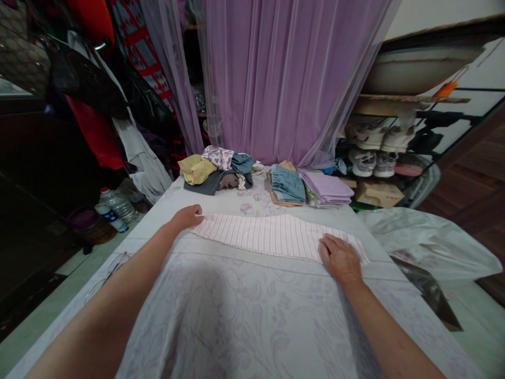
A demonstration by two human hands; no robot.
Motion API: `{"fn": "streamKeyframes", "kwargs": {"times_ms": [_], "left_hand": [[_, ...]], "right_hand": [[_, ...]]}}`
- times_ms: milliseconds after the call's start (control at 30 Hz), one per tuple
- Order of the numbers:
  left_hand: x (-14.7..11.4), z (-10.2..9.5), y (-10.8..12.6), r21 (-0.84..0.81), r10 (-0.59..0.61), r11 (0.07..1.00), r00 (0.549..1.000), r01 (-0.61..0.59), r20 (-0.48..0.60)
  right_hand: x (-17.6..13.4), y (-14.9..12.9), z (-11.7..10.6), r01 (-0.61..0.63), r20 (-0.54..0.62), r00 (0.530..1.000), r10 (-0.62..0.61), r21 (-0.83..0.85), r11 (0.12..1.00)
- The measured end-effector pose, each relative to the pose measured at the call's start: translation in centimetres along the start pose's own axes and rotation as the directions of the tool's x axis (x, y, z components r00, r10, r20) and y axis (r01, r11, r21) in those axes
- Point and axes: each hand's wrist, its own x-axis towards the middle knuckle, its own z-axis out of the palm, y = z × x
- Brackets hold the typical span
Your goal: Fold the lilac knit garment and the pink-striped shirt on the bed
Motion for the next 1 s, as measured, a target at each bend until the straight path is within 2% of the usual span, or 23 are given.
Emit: {"fn": "streamKeyframes", "kwargs": {"times_ms": [133,267,367,400,467,533,667,767,867,933,1000], "left_hand": [[0.3,0.7,-0.2,-0.012,-0.086,0.996,0.996,0.086,-0.010],[0.1,1.3,-0.5,-0.003,-0.149,0.989,0.989,0.149,0.025],[0.1,1.2,-0.6,0.017,-0.202,0.979,0.977,0.201,0.066],[0.1,1.1,-0.5,0.027,-0.215,0.977,0.973,0.214,0.088],[0.1,0.9,-0.2,0.052,-0.229,0.973,0.964,0.224,0.133],[-0.1,0.9,0.5,0.069,-0.231,0.972,0.962,0.223,0.148],[-1.1,1.4,2.0,0.007,-0.196,0.981,0.980,0.196,0.041],[-1.9,1.5,2.0,-0.091,-0.216,0.973,0.975,0.211,-0.052],[-2.5,1.2,0.7,-0.159,-0.289,0.949,0.952,0.271,-0.104],[-2.9,1.0,-0.4,-0.170,-0.335,0.934,0.936,0.315,-0.109],[-3.4,1.0,-1.1,-0.171,-0.367,0.923,0.923,0.346,-0.112]], "right_hand": [[0.0,0.0,0.0,-0.022,0.006,1.000,0.022,0.041,0.999],[0.0,-0.2,-0.4,-0.019,-0.013,1.000,0.020,0.059,0.998],[0.0,-0.6,-1.0,-0.128,-0.097,0.987,0.129,0.013,0.992],[0.0,-0.6,-1.2,-0.218,-0.137,0.967,0.213,-0.017,0.976],[0.0,-0.5,-1.3,-0.429,-0.179,0.893,0.413,-0.059,0.901],[0.0,0.0,-1.2,-0.568,-0.122,0.821,0.558,-0.074,0.820],[0.7,2.3,-0.8,-0.617,0.095,0.777,0.622,-0.082,0.783],[2.1,3.7,-1.1,-0.591,0.173,0.789,0.589,-0.047,0.805],[4.0,3.8,-1.5,-0.529,0.060,0.848,0.526,0.033,0.848],[5.0,3.1,-1.5,-0.497,-0.010,0.867,0.499,0.066,0.865],[5.5,2.2,-1.2,-0.484,0.029,0.875,0.483,0.060,0.873]]}}
